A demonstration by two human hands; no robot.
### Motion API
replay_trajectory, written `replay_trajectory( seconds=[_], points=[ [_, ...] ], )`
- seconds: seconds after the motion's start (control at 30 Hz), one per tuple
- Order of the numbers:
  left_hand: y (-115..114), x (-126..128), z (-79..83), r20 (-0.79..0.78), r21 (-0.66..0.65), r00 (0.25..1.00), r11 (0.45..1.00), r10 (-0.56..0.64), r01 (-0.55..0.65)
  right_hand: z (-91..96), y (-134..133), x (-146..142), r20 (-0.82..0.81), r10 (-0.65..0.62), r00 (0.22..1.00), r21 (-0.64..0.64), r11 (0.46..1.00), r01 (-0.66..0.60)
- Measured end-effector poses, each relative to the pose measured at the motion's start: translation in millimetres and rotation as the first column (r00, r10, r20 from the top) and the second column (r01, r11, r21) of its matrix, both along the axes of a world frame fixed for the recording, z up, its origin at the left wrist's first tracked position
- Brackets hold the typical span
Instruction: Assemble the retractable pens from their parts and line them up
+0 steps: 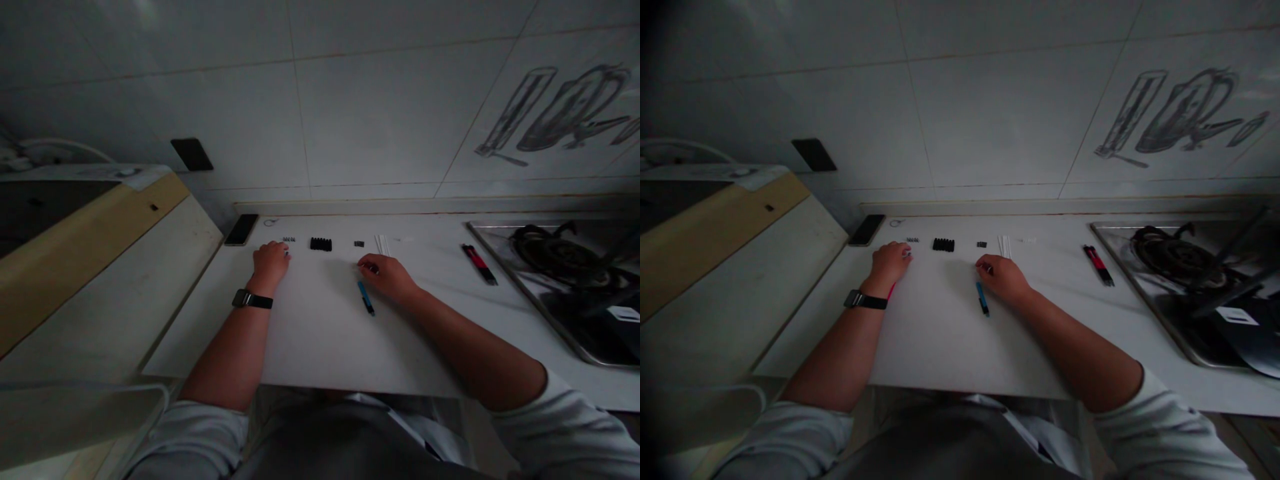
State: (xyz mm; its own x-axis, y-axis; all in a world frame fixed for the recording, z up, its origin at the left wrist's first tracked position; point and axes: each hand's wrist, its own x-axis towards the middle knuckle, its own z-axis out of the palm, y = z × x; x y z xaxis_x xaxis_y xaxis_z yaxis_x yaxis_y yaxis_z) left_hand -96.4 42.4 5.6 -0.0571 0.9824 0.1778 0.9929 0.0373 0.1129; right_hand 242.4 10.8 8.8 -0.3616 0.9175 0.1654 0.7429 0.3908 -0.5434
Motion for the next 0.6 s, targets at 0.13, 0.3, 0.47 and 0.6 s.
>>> replay_trajectory(
  seconds=[0.13,0.3,0.47,0.6],
  points=[
    [-0.1,1.4,0.3,-0.009,-0.019,1.000,1.000,0.008,-0.009,-0.5,0.8,0.0,-0.005,0.005,1.000,0.014,1.000,-0.005],
    [-0.9,5.8,-0.7,0.000,0.016,0.999,0.999,-0.042,0.042,3.8,4.5,-0.4,-0.028,0.015,1.000,0.058,0.998,-0.013],
    [0.8,11.5,-2.8,0.169,0.035,0.965,0.980,-0.201,0.198,12.3,17.9,-6.8,0.102,0.041,0.994,0.096,0.994,-0.051],
    [-2.1,23.0,-4.6,0.335,0.119,0.873,0.935,-0.355,0.335,18.1,34.3,-23.5,0.223,0.056,0.973,0.085,0.993,-0.077]
  ],
)
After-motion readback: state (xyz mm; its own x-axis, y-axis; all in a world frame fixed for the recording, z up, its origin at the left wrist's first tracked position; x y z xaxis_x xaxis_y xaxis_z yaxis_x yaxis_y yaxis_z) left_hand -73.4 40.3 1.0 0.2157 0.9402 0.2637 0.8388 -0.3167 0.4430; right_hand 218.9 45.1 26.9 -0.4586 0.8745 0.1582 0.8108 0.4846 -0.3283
